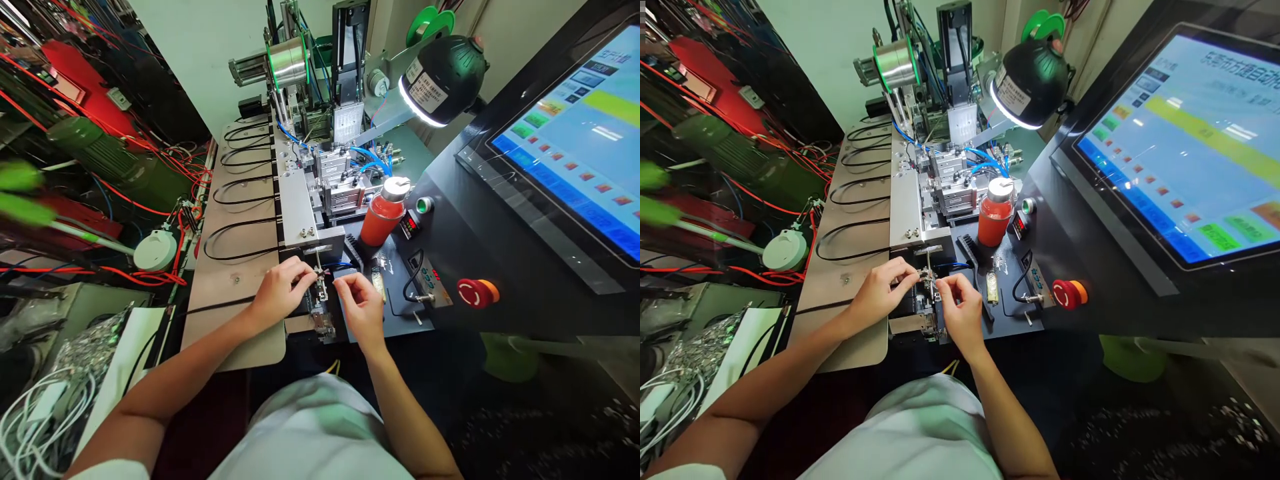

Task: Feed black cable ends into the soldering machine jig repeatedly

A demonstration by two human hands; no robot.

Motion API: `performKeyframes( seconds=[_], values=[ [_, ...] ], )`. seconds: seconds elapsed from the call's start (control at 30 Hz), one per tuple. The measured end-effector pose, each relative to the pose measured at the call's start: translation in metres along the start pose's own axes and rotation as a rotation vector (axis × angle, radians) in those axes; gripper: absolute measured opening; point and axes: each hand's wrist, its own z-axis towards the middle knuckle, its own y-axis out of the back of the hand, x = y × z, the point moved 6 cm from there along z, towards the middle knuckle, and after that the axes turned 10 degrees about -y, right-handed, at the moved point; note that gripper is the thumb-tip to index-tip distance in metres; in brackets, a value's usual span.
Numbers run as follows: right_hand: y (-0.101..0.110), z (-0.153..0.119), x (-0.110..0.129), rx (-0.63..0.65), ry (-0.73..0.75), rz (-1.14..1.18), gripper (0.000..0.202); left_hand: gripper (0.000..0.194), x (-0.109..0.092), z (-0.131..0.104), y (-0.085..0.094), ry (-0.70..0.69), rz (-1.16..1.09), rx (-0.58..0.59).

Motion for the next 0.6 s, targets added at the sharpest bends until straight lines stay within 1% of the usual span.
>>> performKeyframes(
  seconds=[0.1, 0.17, 0.33, 0.5, 0.6],
  values=[
    [0.013, 0.006, -0.008, -0.056, -0.041, -0.037, 0.029, 0.021, 0.014, 0.003, 0.000, 0.066, 0.088, 0.052],
    [0.018, 0.006, -0.012, -0.077, -0.049, -0.055, 0.031, 0.022, 0.018, 0.005, -0.003, 0.085, 0.106, 0.094],
    [0.018, 0.006, -0.017, -0.075, -0.062, -0.064, 0.033, 0.024, 0.021, 0.005, -0.008, 0.123, 0.181, 0.121],
    [0.019, 0.007, -0.021, -0.073, -0.055, -0.070, 0.032, 0.025, 0.022, 0.005, -0.009, 0.122, 0.207, 0.124],
    [0.019, 0.008, -0.022, -0.036, -0.047, -0.081, 0.031, 0.025, 0.022, 0.006, -0.008, 0.121, 0.227, 0.116]
  ],
)
